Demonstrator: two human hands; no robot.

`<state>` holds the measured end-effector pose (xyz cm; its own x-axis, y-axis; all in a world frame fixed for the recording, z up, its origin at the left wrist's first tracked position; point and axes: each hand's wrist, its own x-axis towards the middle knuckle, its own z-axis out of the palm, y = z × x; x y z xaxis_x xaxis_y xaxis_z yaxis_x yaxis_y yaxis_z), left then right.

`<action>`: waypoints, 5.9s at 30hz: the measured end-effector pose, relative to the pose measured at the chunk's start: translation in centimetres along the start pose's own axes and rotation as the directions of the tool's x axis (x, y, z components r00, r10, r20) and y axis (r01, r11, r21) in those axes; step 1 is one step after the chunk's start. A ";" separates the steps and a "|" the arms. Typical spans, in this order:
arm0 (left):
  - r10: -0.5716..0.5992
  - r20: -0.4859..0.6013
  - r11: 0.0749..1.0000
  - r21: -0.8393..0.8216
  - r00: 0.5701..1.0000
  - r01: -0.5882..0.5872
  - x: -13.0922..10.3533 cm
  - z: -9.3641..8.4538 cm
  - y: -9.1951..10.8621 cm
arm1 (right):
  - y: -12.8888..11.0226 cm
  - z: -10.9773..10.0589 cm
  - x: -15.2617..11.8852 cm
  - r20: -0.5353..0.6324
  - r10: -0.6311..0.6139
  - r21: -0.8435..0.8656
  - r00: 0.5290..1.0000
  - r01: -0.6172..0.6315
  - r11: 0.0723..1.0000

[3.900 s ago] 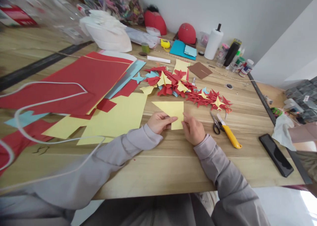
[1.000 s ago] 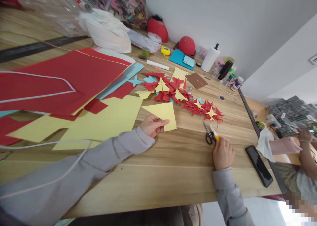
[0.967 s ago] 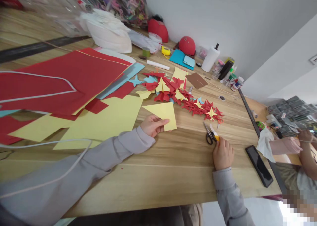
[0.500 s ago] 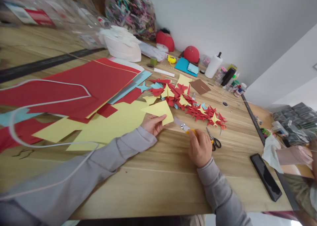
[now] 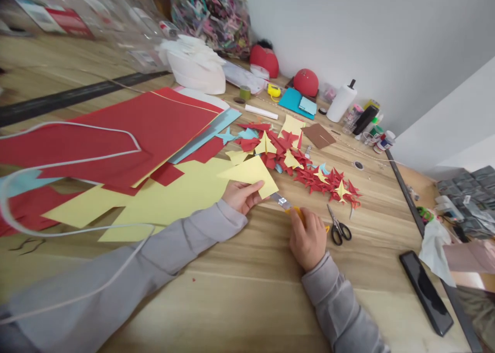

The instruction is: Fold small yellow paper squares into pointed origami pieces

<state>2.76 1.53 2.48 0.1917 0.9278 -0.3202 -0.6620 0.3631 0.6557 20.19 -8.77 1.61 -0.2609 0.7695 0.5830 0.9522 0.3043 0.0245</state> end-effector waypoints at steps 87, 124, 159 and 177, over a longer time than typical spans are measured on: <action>-0.092 0.121 0.903 0.429 0.988 0.031 -1.4 -0.2 -0.5 | -0.2 -0.6 0.7 0.113 0.116 -0.007 0.987 -0.116 0.993; -0.175 0.106 0.836 0.540 0.979 0.091 -2.2 0.7 0.1 | 0.3 -0.7 0.6 0.169 0.069 0.055 0.983 -0.080 0.995; -0.127 0.086 0.843 0.534 0.988 0.062 -2.2 0.6 0.0 | 0.4 -0.6 0.7 0.132 0.104 0.029 0.986 -0.108 0.994; -0.080 0.068 0.908 0.417 0.994 0.044 -1.3 0.2 -0.4 | 1.5 -1.6 0.8 0.236 0.039 0.057 0.971 -0.054 0.997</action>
<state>2.97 0.21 2.74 0.2929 0.8995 -0.3242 -0.2907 0.4068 0.8660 21.65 -8.60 3.39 -0.2532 0.8914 0.3758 0.9545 0.2935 -0.0531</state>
